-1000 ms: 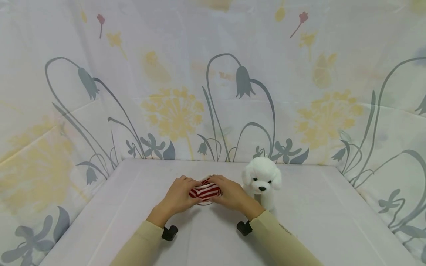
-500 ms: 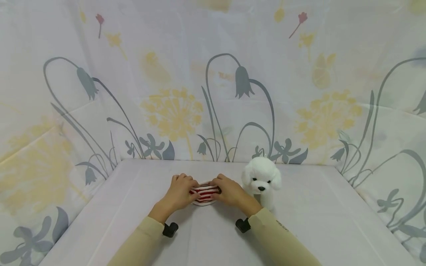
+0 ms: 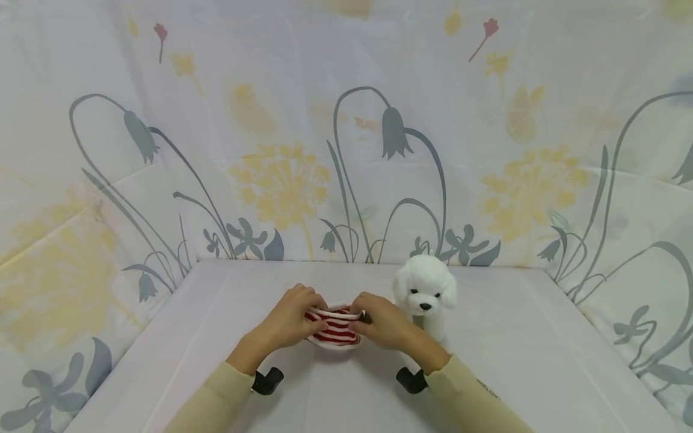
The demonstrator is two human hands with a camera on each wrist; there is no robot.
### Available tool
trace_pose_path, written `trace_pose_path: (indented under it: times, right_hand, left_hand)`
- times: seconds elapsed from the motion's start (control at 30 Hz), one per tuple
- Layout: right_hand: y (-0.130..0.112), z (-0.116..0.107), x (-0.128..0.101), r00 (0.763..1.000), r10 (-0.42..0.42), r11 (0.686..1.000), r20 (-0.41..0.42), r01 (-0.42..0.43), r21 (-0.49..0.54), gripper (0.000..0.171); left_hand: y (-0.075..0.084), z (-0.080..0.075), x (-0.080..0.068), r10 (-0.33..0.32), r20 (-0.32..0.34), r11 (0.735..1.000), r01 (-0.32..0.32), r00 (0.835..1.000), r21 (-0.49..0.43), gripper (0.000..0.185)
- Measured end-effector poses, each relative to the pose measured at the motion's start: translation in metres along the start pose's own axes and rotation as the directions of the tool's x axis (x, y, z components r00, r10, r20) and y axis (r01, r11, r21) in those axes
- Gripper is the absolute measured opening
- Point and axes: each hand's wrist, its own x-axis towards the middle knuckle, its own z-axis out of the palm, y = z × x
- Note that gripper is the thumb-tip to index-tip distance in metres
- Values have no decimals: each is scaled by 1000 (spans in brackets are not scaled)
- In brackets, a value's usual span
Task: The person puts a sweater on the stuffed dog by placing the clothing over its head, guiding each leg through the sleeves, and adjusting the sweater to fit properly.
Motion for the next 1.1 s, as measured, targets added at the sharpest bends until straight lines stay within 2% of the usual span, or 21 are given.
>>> trace_pose_path:
  times: [0.1, 0.23, 0.5, 0.7, 0.87, 0.97, 1.1]
  right_hand:
    - [-7, -12, -9, 999, -35, 999, -15, 35, 35, 10]
    - [-15, -30, -20, 995, -85, 995, -43, 88, 55, 12]
    - [-28, -73, -33, 974, -184, 980, -129, 192, 53, 14]
    - [-27, -109, -45, 951, -230, 972, -208, 236, 2, 17]
    - [-24, -145, -49, 942, -239, 971, -237, 228, -72, 19]
    - [-22, -164, -48, 928, -266, 963, -261, 244, -116, 21]
    - [-18, -184, -47, 907, -310, 949, -285, 276, -155, 25]
  left_hand:
    - [9, -7, 1, 39, -1, 999, -39, 999, -36, 20]
    - [22, -16, 7, 102, -1, 994, -102, 995, -34, 19]
    - [49, -37, 33, 215, -9, 977, -214, 977, 14, 19]
    - [71, -44, 59, 303, -42, 952, -301, 952, 51, 20]
    - [88, -45, 86, 338, -84, 939, -331, 937, 87, 22]
    - [95, -46, 103, 343, -92, 937, -335, 935, 100, 23]
    - [101, -47, 122, 341, -68, 938, -334, 938, 89, 26]
